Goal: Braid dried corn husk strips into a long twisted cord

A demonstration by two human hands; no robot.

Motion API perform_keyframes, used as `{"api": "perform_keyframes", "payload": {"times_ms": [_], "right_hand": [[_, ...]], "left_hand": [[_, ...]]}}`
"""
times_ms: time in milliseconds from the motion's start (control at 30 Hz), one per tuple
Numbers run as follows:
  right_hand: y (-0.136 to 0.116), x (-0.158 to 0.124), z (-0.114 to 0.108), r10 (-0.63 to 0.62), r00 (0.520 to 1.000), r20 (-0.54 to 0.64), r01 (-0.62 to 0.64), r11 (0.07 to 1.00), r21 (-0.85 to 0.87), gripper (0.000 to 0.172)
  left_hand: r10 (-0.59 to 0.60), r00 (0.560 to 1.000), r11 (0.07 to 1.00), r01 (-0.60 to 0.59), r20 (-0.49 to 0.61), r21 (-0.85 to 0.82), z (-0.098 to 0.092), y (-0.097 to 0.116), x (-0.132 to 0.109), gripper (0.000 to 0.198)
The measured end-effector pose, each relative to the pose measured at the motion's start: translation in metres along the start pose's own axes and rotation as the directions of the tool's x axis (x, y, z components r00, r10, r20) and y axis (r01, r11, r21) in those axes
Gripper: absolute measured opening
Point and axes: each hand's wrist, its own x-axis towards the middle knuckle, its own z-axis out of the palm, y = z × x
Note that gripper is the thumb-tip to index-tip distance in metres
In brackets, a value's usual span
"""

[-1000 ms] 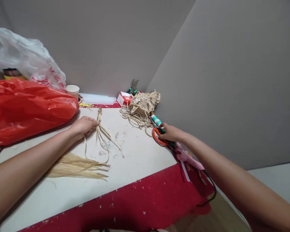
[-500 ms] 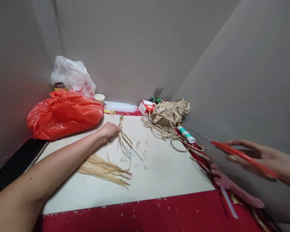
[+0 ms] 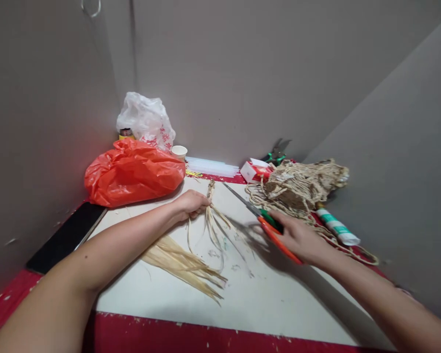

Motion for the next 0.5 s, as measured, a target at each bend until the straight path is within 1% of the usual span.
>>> {"api": "perform_keyframes", "payload": {"times_ms": [100, 167, 300, 400, 500], "right_hand": [[0.002, 0.029, 0.002, -0.026, 0.995, 0.098, 0.036, 0.994, -0.102, 0.047], [0.008, 0.039, 0.001, -0.011, 0.989, 0.15, 0.036, 0.985, -0.168, 0.049], [0.013, 0.042, -0.003, -0.017, 0.976, 0.216, 0.078, 0.958, -0.278, 0.055], [0.01, 0.04, -0.006, -0.029, 0.969, 0.244, 0.111, 0.939, -0.326, 0.06], [0.006, 0.04, -0.007, -0.024, 0.968, 0.25, 0.115, 0.927, -0.357, 0.062]], "left_hand": [[-0.016, 1.0, 0.999, 0.017, 0.027, -0.027, -0.002, 0.0, 0.002, 0.026], [-0.021, 0.999, 0.999, 0.022, 0.037, -0.04, -0.003, 0.0, 0.003, 0.026], [-0.034, 0.998, 0.998, 0.037, 0.06, -0.048, -0.002, 0.002, 0.004, 0.02], [-0.045, 0.996, 0.998, 0.049, 0.081, -0.041, -0.002, 0.004, 0.004, 0.019], [-0.057, 0.994, 0.997, 0.061, 0.099, -0.044, -0.003, 0.005, 0.004, 0.017]]}}
